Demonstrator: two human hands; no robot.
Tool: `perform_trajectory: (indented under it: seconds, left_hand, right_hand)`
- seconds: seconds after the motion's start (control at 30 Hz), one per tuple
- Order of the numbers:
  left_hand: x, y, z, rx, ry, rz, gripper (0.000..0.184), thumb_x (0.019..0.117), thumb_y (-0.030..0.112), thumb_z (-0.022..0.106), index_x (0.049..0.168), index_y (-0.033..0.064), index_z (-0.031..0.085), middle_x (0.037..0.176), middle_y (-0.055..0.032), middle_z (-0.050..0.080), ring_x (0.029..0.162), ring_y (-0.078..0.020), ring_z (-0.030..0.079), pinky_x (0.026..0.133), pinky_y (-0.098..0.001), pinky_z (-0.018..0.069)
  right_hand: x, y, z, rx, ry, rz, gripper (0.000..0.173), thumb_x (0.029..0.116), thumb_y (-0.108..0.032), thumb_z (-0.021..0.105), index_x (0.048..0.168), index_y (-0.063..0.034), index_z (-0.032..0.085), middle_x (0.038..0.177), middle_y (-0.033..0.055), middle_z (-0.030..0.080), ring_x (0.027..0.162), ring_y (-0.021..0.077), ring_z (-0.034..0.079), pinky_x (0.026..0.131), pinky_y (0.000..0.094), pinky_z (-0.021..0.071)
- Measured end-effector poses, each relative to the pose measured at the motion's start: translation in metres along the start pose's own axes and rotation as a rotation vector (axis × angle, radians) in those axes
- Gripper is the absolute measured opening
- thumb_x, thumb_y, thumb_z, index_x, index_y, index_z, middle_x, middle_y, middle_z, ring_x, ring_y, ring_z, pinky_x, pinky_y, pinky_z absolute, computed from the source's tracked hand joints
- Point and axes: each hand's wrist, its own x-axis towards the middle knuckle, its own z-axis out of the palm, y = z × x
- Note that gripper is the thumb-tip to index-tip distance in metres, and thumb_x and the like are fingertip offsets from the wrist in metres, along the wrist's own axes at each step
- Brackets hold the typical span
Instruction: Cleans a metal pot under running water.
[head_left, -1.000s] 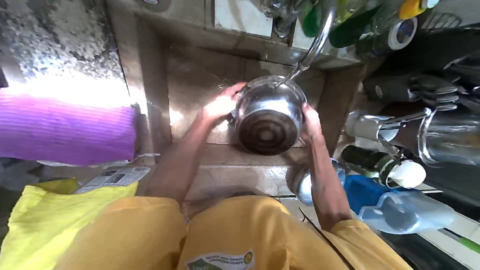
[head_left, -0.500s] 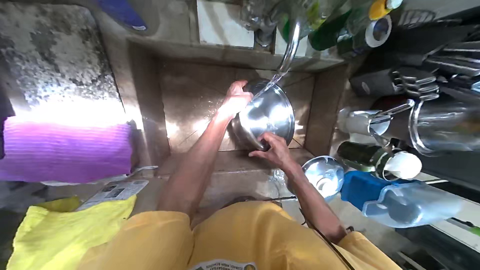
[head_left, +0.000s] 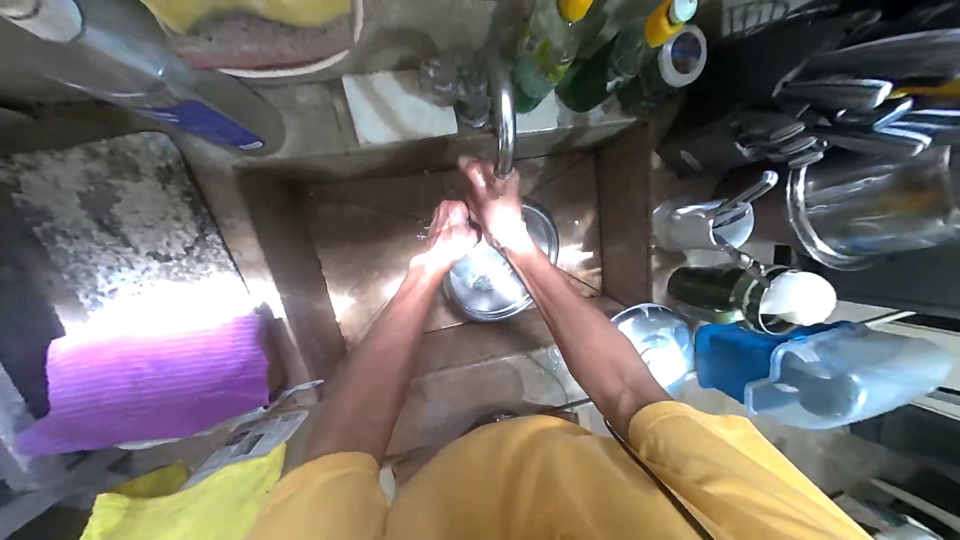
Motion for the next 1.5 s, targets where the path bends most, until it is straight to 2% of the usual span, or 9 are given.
perform_trajectory:
  seconds: [0.13,0.23,0.3,0.57,0.77,0.97,1.17,1.33,1.5]
  left_hand:
    - [0.006,-0.007,-0.004,0.008,-0.01,0.155,0.035,0.0902,0.025,0.07,0.114,0.0001,0.071,0.115,-0.0223,0.07,0.114,-0.0375,0.066,0.1,-0.0579,0.0497]
    - [0.016,-0.009,-0.009,0.018,-0.011,0.317,0.02,0.0894,0.018,0.067,0.099,0.0006,0.073,0.094,-0.0202,0.072,0.093,-0.0365,0.071,0.086,-0.0581,0.0542]
    - [0.021,-0.009,-0.015,0.014,-0.032,0.391,0.022,0.0933,0.018,0.066,0.108,0.0052,0.076,0.095,-0.017,0.074,0.091,-0.0329,0.072,0.086,-0.0553,0.0551]
    - [0.028,0.002,-0.028,0.182,-0.13,0.523,0.027,0.0961,0.034,0.063,0.106,0.012,0.075,0.093,-0.0113,0.074,0.088,-0.0302,0.072,0.083,-0.0548,0.0555]
    - [0.019,0.001,-0.047,0.178,-0.119,0.543,0.03,0.0959,0.028,0.063,0.115,0.0075,0.074,0.113,-0.0141,0.074,0.107,-0.032,0.071,0.095,-0.0555,0.0532]
    - [0.011,-0.064,-0.04,-0.194,0.067,0.125,0.038,0.1032,0.028,0.06,0.13,0.001,0.064,0.125,-0.0198,0.067,0.121,-0.027,0.064,0.109,-0.046,0.0465]
    - [0.015,0.008,-0.035,0.106,-0.123,0.461,0.031,0.0937,0.028,0.066,0.119,0.0108,0.073,0.121,-0.0126,0.071,0.119,-0.0297,0.065,0.104,-0.0537,0.0492]
    - [0.012,-0.049,-0.042,-0.154,-0.017,0.195,0.034,0.1027,0.024,0.06,0.129,0.0028,0.066,0.125,-0.0175,0.069,0.12,-0.026,0.065,0.109,-0.0477,0.0473]
    - [0.002,0.006,-0.027,0.108,-0.117,0.472,0.032,0.094,0.026,0.064,0.121,0.0123,0.073,0.122,-0.0111,0.071,0.119,-0.0299,0.065,0.102,-0.0539,0.05]
  right_hand:
    - [-0.012,-0.003,-0.017,-0.338,-0.036,-0.144,0.018,0.08,-0.005,0.073,0.073,-0.01,0.058,0.063,-0.0025,0.056,0.057,0.0064,0.054,0.055,0.0278,0.0483]
    - [-0.01,-0.012,-0.052,-0.757,-0.09,-0.32,0.018,0.0829,-0.012,0.075,0.098,-0.0044,0.07,0.101,0.0097,0.068,0.096,0.0184,0.065,0.084,0.0367,0.0554]
    - [-0.007,-0.019,-0.08,-1.036,-0.138,-0.293,0.033,0.0834,-0.022,0.074,0.114,-0.0084,0.072,0.119,0.0135,0.067,0.114,0.0292,0.062,0.096,0.0503,0.0502]
    - [-0.005,-0.034,-0.116,-1.04,-0.458,-0.022,0.024,0.0825,-0.026,0.071,0.096,-0.0073,0.065,0.077,0.0073,0.062,0.07,0.0208,0.061,0.064,0.0455,0.0504]
    - [-0.035,-0.035,-0.099,-0.948,-0.373,-0.061,0.029,0.0837,-0.029,0.073,0.095,-0.0031,0.066,0.08,0.011,0.065,0.074,0.0231,0.063,0.069,0.0477,0.0525]
    - [-0.083,-0.055,-0.115,-0.858,-0.317,0.18,0.022,0.0841,-0.022,0.076,0.095,-0.0064,0.064,0.074,0.0065,0.063,0.064,0.0185,0.061,0.06,0.0421,0.0523]
    - [-0.058,-0.053,-0.083,-1.098,-0.271,0.106,0.026,0.0835,-0.025,0.069,0.102,-0.0068,0.067,0.085,0.0116,0.068,0.08,0.0276,0.068,0.071,0.0543,0.0532]
    - [-0.09,-0.067,-0.101,-0.974,-0.314,0.195,0.027,0.086,-0.025,0.075,0.104,-0.008,0.063,0.079,0.0073,0.064,0.069,0.0209,0.064,0.064,0.0463,0.0535]
    - [-0.061,-0.053,-0.077,-1.156,-0.26,0.134,0.025,0.0847,-0.024,0.07,0.1,-0.0057,0.067,0.085,0.013,0.068,0.08,0.0307,0.067,0.071,0.056,0.0524]
